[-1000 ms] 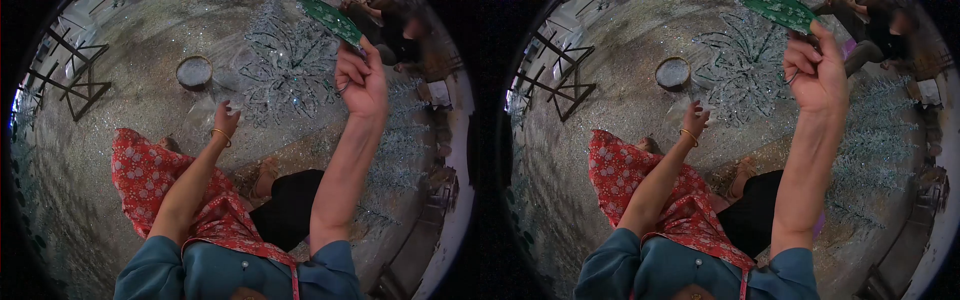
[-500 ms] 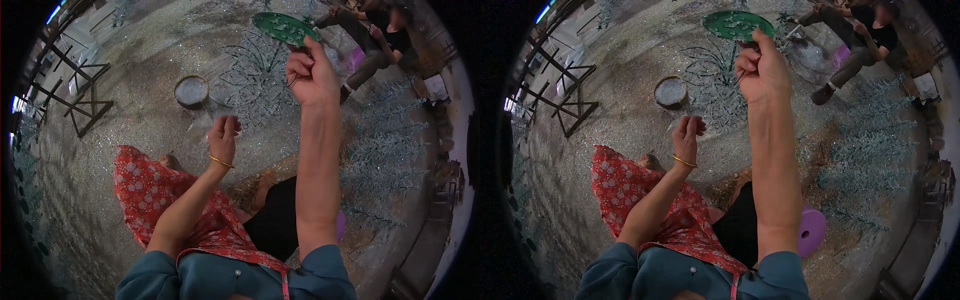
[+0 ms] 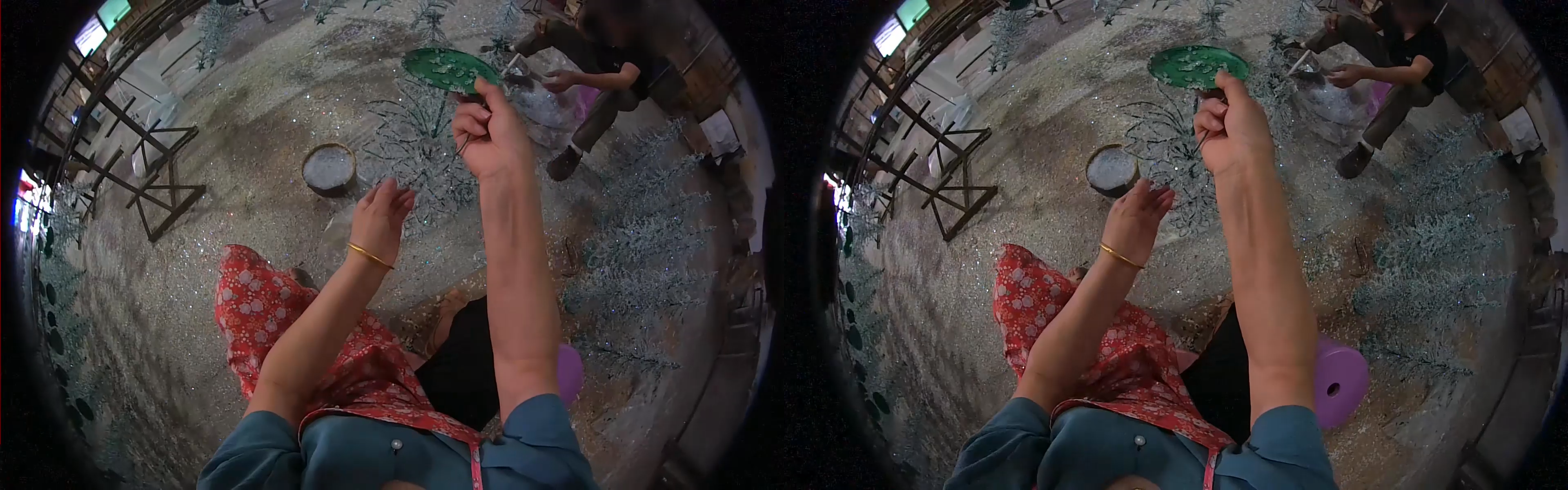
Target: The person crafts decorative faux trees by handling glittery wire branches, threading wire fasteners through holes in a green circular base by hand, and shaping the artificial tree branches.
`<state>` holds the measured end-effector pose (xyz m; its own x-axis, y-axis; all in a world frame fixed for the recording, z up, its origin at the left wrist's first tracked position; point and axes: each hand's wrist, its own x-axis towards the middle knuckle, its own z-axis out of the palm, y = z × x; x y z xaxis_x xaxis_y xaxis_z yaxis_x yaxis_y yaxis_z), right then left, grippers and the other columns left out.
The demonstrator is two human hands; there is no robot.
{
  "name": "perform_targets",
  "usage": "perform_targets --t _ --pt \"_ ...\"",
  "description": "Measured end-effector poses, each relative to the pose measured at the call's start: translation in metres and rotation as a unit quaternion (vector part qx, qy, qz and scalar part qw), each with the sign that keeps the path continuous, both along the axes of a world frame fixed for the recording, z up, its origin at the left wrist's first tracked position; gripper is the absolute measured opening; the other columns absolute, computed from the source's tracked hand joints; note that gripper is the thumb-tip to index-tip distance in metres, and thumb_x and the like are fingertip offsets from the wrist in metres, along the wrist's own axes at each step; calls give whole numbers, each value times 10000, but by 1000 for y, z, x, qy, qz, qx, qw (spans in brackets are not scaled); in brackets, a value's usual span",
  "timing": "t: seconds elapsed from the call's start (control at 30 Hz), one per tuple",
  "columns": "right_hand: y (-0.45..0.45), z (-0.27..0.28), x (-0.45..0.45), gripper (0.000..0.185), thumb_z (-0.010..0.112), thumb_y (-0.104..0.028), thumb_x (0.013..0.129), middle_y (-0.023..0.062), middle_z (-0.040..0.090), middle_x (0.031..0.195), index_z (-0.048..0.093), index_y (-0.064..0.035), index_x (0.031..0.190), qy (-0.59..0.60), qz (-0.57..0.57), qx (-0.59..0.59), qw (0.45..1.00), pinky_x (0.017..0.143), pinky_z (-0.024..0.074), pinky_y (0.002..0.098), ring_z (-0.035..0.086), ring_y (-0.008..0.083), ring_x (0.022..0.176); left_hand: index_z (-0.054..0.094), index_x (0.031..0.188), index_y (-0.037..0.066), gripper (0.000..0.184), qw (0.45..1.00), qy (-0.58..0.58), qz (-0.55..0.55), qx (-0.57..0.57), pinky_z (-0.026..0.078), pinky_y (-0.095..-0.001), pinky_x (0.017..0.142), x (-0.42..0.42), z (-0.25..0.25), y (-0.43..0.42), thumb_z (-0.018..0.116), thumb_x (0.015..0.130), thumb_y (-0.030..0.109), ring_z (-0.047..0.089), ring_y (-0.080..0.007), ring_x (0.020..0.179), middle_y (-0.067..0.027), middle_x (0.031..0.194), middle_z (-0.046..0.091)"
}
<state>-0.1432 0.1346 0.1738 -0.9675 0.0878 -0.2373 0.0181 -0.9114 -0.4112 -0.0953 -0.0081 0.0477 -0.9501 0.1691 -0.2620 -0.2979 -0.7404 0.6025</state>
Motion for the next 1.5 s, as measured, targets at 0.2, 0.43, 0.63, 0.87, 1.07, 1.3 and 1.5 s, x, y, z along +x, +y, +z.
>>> perform_targets --t 0.2,0.43,0.63,0.87,1.07,1.3,1.5 --pt "-15 13 4 117 554 -62 774 14 422 669 439 -54 759 5 -2 16 1000 352 238 152 339 31 437 448 940 8 224 989 -84 -72 98 425 -397 824 7 21 12 533 814 172 494 -291 949 -144 927 497" --pt "-43 28 14 114 536 -64 784 -14 397 636 431 -83 743 -10 9 39 999 350 234 154 336 27 435 391 961 8 242 977 -75 -81 182 418 -442 819 -3 17 13 544 781 60 476 -331 986 -122 954 456" --pt "-51 36 14 117 554 -86 786 -13 398 645 442 -79 757 -7 -2 65 998 355 220 152 329 24 439 367 1008 -4 269 975 -50 -153 157 404 -423 844 -12 25 -6 508 780 15 466 -313 1009 -125 986 456" --pt "-51 31 10 125 553 -143 799 81 540 805 483 -40 809 65 74 108 989 356 227 147 320 11 446 370 1056 -16 265 969 -85 -198 121 370 -405 896 -25 44 -32 440 801 7 462 -312 1025 -133 968 476" --pt "-34 34 27 140 512 -134 812 80 569 780 524 1 846 143 140 291 935 349 235 149 315 4 442 402 1024 -92 243 959 -146 -188 152 331 -419 947 -37 59 -71 425 794 -15 387 -361 1098 -255 1136 404" --pt "-1 -50 14 190 494 -191 823 1 478 582 563 -19 866 17 164 486 858 397 286 213 384 62 456 377 1093 -99 315 967 -144 -146 149 312 -423 961 -44 72 -113 425 796 -7 339 -357 1145 -267 1194 357" --pt "-14 -115 4 165 520 -180 769 104 580 704 568 -64 875 60 98 851 512 583 425 349 550 240 639 292 1174 -76 396 975 -105 -80 178 307 -425 961 -48 88 -144 413 800 -25 311 -342 1164 -253 1245 298"
